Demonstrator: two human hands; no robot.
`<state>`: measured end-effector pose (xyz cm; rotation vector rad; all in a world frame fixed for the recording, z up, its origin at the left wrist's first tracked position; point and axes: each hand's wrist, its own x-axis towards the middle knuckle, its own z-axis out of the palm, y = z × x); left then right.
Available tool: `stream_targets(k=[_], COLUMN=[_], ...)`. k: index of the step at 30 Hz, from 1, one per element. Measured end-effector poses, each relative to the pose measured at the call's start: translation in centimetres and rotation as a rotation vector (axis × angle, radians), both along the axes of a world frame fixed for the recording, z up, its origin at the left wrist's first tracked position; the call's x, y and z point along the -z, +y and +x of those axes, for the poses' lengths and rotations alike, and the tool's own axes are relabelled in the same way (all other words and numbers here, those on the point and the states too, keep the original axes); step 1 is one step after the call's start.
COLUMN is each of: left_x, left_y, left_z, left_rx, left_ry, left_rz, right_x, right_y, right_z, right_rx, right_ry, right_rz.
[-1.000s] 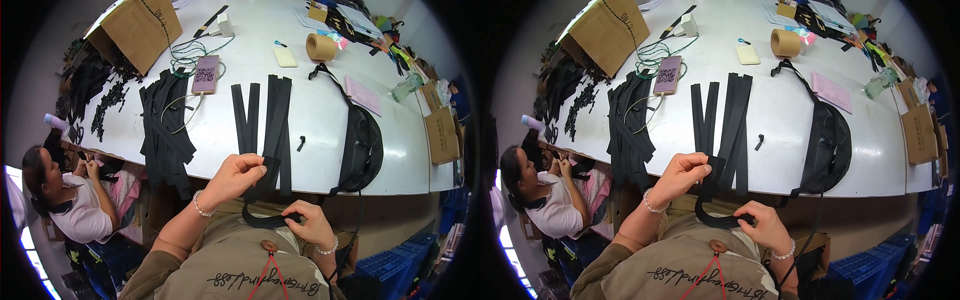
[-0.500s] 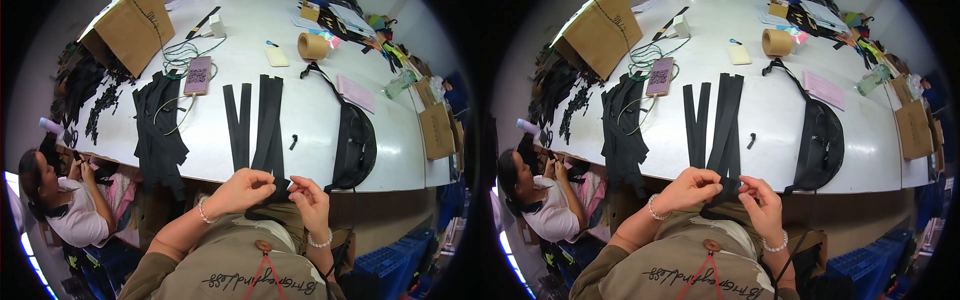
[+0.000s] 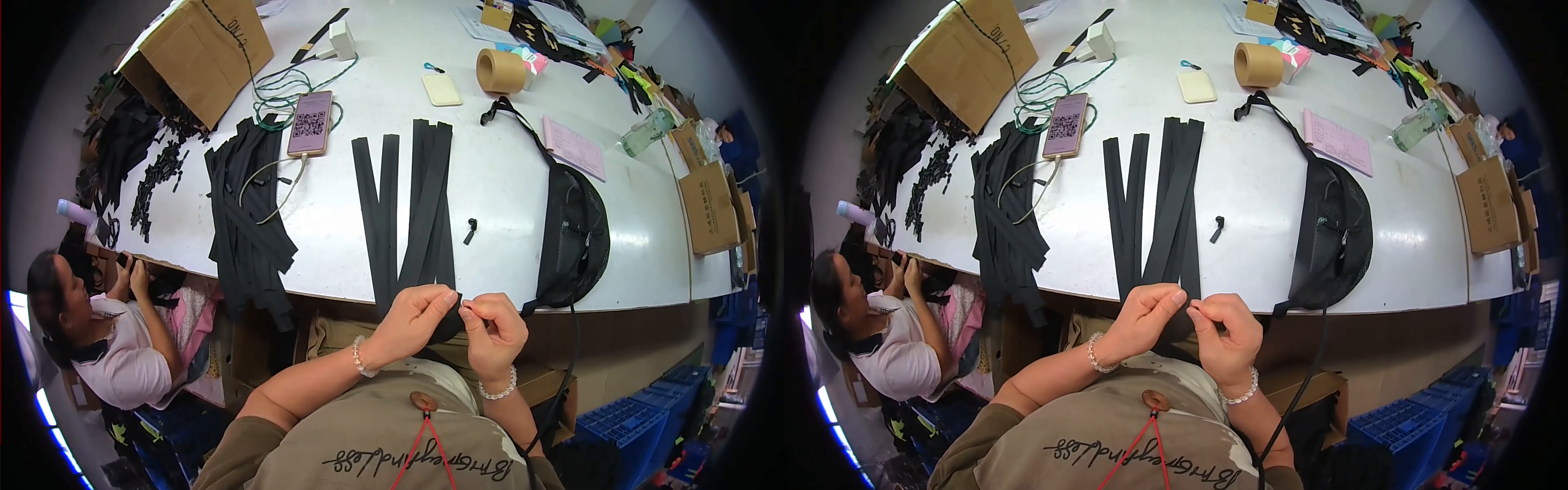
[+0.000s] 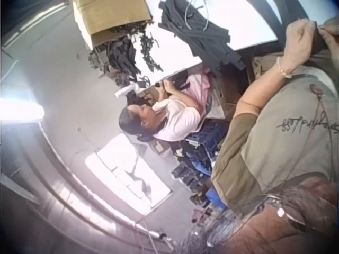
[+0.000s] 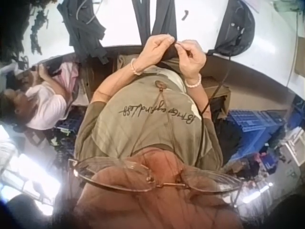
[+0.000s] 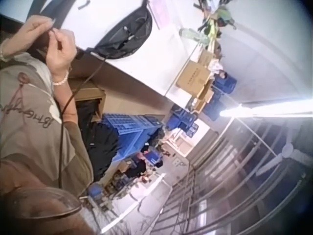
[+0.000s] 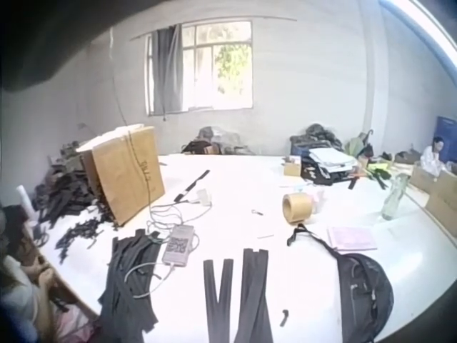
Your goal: Attaching plastic buckles to fabric straps for bags by threading the strap through the buckle loops.
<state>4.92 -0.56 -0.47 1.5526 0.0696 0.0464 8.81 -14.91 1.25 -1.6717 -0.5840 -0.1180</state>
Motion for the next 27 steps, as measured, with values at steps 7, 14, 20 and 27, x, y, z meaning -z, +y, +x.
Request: stream_targets(k=[7, 14, 20, 27], left_x=[-0.1, 1.6, 1.7, 2.1], left_y=[-1.2, -3.2, -5.1, -5.5], left_z=[1.2, 2.5, 3.0, 3.0], left_rx=[-0.263, -0.353, -0.228, -0.118], left_ry=[0.14, -0.139, -0.13, 0.253], left_rz=[-0.314, -0.16, -0.126, -0.597], right_x=[1.4, 2.5, 2.4, 4.3], right_y=[0.9, -0.5, -0.6, -2.2], right_z=[-0.5, -0.6, 0.0, 0.1], right_rx=[-0.005, -0.09, 0.102, 0.13], right_ry=[0.193, 0.505, 0.5, 0.476], right_rz=[0.296, 0.317, 0.47, 0.386])
